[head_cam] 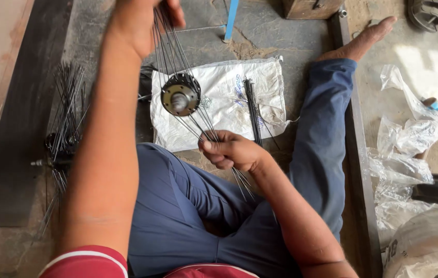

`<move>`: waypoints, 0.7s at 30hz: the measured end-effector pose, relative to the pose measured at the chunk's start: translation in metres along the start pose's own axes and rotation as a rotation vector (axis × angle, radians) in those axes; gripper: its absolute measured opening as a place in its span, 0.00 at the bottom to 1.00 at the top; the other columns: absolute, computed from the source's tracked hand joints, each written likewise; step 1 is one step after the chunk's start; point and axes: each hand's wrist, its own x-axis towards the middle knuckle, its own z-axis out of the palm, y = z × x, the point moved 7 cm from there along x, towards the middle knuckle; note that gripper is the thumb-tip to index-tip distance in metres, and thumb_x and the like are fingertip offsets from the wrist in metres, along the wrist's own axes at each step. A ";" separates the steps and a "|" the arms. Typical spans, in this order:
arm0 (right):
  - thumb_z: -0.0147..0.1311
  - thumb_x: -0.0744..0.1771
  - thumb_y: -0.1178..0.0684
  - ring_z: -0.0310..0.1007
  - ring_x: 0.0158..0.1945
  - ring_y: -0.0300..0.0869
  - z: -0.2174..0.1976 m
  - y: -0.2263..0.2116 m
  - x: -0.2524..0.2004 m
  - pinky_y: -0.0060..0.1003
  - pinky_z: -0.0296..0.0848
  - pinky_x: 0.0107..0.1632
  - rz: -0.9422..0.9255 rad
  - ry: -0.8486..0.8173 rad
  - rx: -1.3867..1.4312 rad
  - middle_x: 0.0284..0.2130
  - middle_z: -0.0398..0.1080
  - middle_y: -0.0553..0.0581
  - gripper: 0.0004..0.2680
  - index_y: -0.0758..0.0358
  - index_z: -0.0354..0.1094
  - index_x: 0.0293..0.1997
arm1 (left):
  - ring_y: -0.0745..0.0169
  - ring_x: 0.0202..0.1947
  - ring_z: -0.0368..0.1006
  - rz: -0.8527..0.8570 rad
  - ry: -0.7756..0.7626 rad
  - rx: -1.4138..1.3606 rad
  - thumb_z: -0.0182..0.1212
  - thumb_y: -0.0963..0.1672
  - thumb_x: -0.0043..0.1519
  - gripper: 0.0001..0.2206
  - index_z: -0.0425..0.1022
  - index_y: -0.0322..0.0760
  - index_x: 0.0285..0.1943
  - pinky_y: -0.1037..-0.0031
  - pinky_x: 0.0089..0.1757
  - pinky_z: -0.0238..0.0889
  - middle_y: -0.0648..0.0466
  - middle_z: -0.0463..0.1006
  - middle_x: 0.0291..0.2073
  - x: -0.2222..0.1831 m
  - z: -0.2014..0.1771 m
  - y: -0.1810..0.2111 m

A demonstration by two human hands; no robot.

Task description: The person inserts spokes into the holes of a bicycle hub by hand, threading them through the flange one at a time. They occasionally turn the hub over and gather the spokes together to reach the remaining holes.

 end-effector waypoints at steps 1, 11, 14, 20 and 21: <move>0.56 0.71 0.50 0.48 0.22 0.29 0.002 0.004 -0.001 0.25 0.46 0.21 0.045 -0.047 0.022 0.22 0.55 0.44 0.07 0.62 0.67 0.43 | 0.56 0.36 0.78 -0.048 -0.048 -0.138 0.52 0.46 0.74 0.10 0.73 0.34 0.47 0.64 0.43 0.74 0.51 0.77 0.37 -0.012 0.006 -0.004; 0.56 0.70 0.49 0.56 0.18 0.34 0.002 0.089 -0.025 0.31 0.55 0.21 0.191 0.420 -0.120 0.18 0.56 0.46 0.11 0.62 0.63 0.32 | 0.63 0.19 0.66 -0.041 0.600 -0.413 0.61 0.55 0.68 0.19 0.67 0.40 0.37 0.63 0.28 0.70 0.58 0.64 0.20 -0.106 -0.036 -0.143; 0.55 0.71 0.48 0.53 0.20 0.32 -0.001 0.088 -0.036 0.31 0.52 0.22 0.224 0.588 -0.328 0.18 0.57 0.45 0.13 0.63 0.63 0.30 | 0.63 0.20 0.66 -0.157 0.561 -0.585 0.60 0.54 0.69 0.17 0.68 0.39 0.38 0.64 0.29 0.69 0.58 0.64 0.20 -0.116 -0.042 -0.176; 0.55 0.69 0.50 0.56 0.27 0.28 0.009 0.062 -0.045 0.29 0.60 0.28 0.245 0.475 -0.729 0.22 0.60 0.41 0.08 0.63 0.69 0.35 | 0.60 0.25 0.73 -0.376 0.422 -0.587 0.57 0.45 0.69 0.08 0.73 0.38 0.40 0.62 0.35 0.74 0.56 0.72 0.23 -0.128 -0.075 -0.206; 0.55 0.69 0.49 0.56 0.27 0.29 0.009 0.070 -0.051 0.28 0.60 0.28 0.284 0.487 -0.728 0.22 0.61 0.41 0.08 0.64 0.70 0.36 | 0.60 0.27 0.74 -0.350 0.402 -0.546 0.58 0.45 0.70 0.09 0.74 0.36 0.39 0.62 0.37 0.75 0.54 0.74 0.25 -0.131 -0.083 -0.230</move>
